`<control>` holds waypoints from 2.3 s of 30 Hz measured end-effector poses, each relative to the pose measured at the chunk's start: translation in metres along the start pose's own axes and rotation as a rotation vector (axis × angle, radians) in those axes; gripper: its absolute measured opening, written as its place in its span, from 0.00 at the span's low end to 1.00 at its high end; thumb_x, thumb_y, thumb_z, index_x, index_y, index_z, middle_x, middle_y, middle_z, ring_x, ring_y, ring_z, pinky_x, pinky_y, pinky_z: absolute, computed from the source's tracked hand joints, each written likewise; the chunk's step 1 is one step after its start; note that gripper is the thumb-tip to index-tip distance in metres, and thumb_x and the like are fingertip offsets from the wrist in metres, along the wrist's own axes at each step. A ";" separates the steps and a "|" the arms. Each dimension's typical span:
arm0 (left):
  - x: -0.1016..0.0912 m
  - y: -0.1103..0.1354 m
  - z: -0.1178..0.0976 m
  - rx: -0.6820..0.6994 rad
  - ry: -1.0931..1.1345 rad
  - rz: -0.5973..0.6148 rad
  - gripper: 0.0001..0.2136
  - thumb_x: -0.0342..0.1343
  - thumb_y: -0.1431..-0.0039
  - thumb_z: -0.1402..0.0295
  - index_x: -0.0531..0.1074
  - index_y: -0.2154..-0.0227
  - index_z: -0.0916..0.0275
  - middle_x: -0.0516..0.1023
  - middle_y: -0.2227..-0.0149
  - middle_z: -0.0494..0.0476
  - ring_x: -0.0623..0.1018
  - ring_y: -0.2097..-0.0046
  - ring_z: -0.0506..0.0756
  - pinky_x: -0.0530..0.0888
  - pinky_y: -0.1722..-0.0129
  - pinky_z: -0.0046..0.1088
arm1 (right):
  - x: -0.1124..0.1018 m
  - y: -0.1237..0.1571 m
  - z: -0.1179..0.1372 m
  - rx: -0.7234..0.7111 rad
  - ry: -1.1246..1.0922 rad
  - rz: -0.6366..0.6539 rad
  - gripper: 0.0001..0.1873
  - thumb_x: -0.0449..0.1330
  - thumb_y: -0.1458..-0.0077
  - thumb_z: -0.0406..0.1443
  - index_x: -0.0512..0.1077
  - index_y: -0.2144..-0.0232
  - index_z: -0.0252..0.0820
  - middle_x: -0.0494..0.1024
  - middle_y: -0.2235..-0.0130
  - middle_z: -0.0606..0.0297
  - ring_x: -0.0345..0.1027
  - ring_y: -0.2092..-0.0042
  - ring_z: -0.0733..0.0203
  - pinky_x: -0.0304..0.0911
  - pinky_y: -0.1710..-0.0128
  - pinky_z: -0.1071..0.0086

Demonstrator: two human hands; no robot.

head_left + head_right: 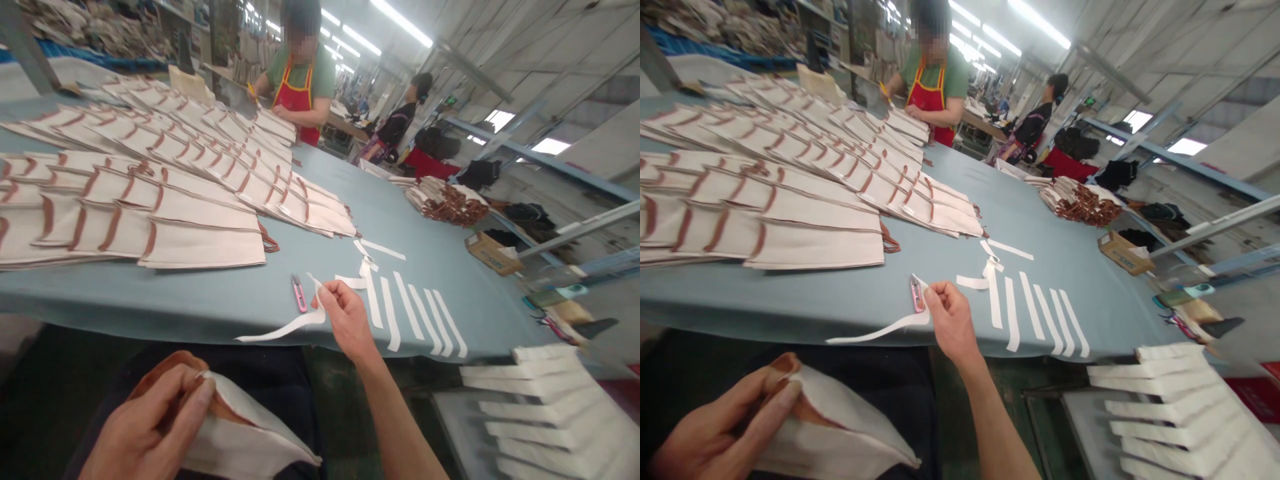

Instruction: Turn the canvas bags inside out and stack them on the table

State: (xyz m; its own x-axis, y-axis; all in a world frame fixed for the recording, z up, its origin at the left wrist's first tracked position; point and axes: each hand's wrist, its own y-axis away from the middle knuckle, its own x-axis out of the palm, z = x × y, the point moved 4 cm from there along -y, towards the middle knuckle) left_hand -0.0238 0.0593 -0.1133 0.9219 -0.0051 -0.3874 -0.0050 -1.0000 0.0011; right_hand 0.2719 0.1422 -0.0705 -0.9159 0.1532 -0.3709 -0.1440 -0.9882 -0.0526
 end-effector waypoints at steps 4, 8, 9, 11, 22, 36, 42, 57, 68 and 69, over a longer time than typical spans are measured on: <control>0.045 -0.051 0.002 0.081 0.058 0.214 0.19 0.59 0.33 0.50 0.73 0.75 0.57 0.76 0.76 0.47 0.75 0.71 0.55 0.70 0.69 0.29 | 0.029 -0.008 -0.029 0.088 -0.197 -0.021 0.26 0.65 0.41 0.59 0.72 0.70 0.44 0.80 0.73 0.65 0.70 0.72 0.61 0.67 0.70 0.68; 0.078 -0.085 0.011 0.092 0.065 0.295 0.24 0.62 0.29 0.49 0.68 0.76 0.58 0.69 0.78 0.43 0.71 0.75 0.51 0.70 0.70 0.29 | 0.029 -0.013 -0.039 0.142 -0.385 -0.039 0.29 0.68 0.46 0.62 0.70 0.71 0.45 0.77 0.75 0.68 0.69 0.72 0.62 0.68 0.70 0.70; 0.079 -0.086 0.012 0.095 0.067 0.306 0.24 0.62 0.28 0.49 0.68 0.75 0.58 0.69 0.77 0.43 0.71 0.74 0.51 0.71 0.70 0.29 | 0.021 -0.013 -0.039 0.149 -0.430 -0.048 0.29 0.68 0.45 0.63 0.69 0.71 0.45 0.77 0.74 0.69 0.68 0.72 0.63 0.69 0.70 0.70; 0.072 -0.082 0.011 0.097 0.067 0.317 0.24 0.60 0.29 0.49 0.65 0.76 0.57 0.68 0.76 0.44 0.70 0.74 0.51 0.70 0.70 0.29 | 0.006 -0.011 -0.037 0.173 -0.501 -0.037 0.28 0.69 0.44 0.61 0.70 0.69 0.45 0.78 0.72 0.67 0.69 0.71 0.62 0.69 0.71 0.70; 0.019 -0.055 -0.018 0.052 -0.083 0.145 0.17 0.59 0.35 0.50 0.75 0.72 0.57 0.80 0.76 0.50 0.78 0.72 0.56 0.71 0.69 0.29 | 0.064 0.036 -0.007 0.277 -0.747 0.354 0.33 0.71 0.45 0.64 0.68 0.75 0.45 0.69 0.75 0.70 0.64 0.72 0.62 0.69 0.68 0.68; -0.006 0.008 -0.037 -0.121 0.287 0.382 0.21 0.61 0.32 0.43 0.78 0.66 0.58 0.84 0.75 0.53 0.81 0.76 0.56 0.75 0.76 0.28 | 0.099 0.122 0.051 0.444 -0.904 0.543 0.29 0.66 0.42 0.61 0.68 0.76 0.46 0.62 0.79 0.71 0.53 0.76 0.62 0.60 0.71 0.68; -0.016 0.016 -0.032 -0.168 0.398 0.301 0.18 0.65 0.35 0.46 0.75 0.64 0.57 0.82 0.78 0.49 0.82 0.77 0.56 0.76 0.75 0.26 | 0.103 0.139 0.052 0.421 -0.820 0.449 0.27 0.64 0.38 0.60 0.68 0.74 0.47 0.63 0.79 0.70 0.59 0.74 0.60 0.65 0.69 0.66; -0.018 0.035 -0.051 -0.346 0.414 0.228 0.19 0.71 0.44 0.50 0.74 0.74 0.59 0.64 0.78 0.43 0.63 0.75 0.49 0.65 0.74 0.23 | 0.078 0.149 0.062 -0.722 0.231 -0.042 0.13 0.63 0.35 0.27 0.70 0.56 0.51 0.81 0.66 0.67 0.74 0.67 0.58 0.65 0.63 0.66; -0.019 0.034 -0.054 -0.239 0.267 0.314 0.16 0.67 0.39 0.54 0.77 0.75 0.61 0.70 0.78 0.46 0.67 0.74 0.50 0.63 0.73 0.24 | 0.104 0.135 0.044 0.201 -0.432 0.400 0.28 0.68 0.38 0.59 0.71 0.68 0.42 0.69 0.71 0.71 0.57 0.70 0.65 0.56 0.69 0.71; -0.018 0.036 -0.055 -0.248 0.281 0.317 0.16 0.67 0.39 0.54 0.77 0.74 0.60 0.71 0.77 0.46 0.67 0.74 0.50 0.64 0.73 0.24 | 0.106 0.136 0.043 0.213 -0.443 0.387 0.29 0.68 0.37 0.60 0.70 0.68 0.42 0.68 0.72 0.71 0.56 0.71 0.66 0.55 0.70 0.71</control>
State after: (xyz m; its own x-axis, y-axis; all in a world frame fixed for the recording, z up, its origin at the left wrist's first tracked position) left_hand -0.0197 0.0235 -0.0559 0.9589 -0.2753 -0.0687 -0.2415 -0.9191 0.3112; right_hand 0.1390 0.0246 -0.0773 -0.9785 -0.1824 0.0964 0.1992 -0.9568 0.2116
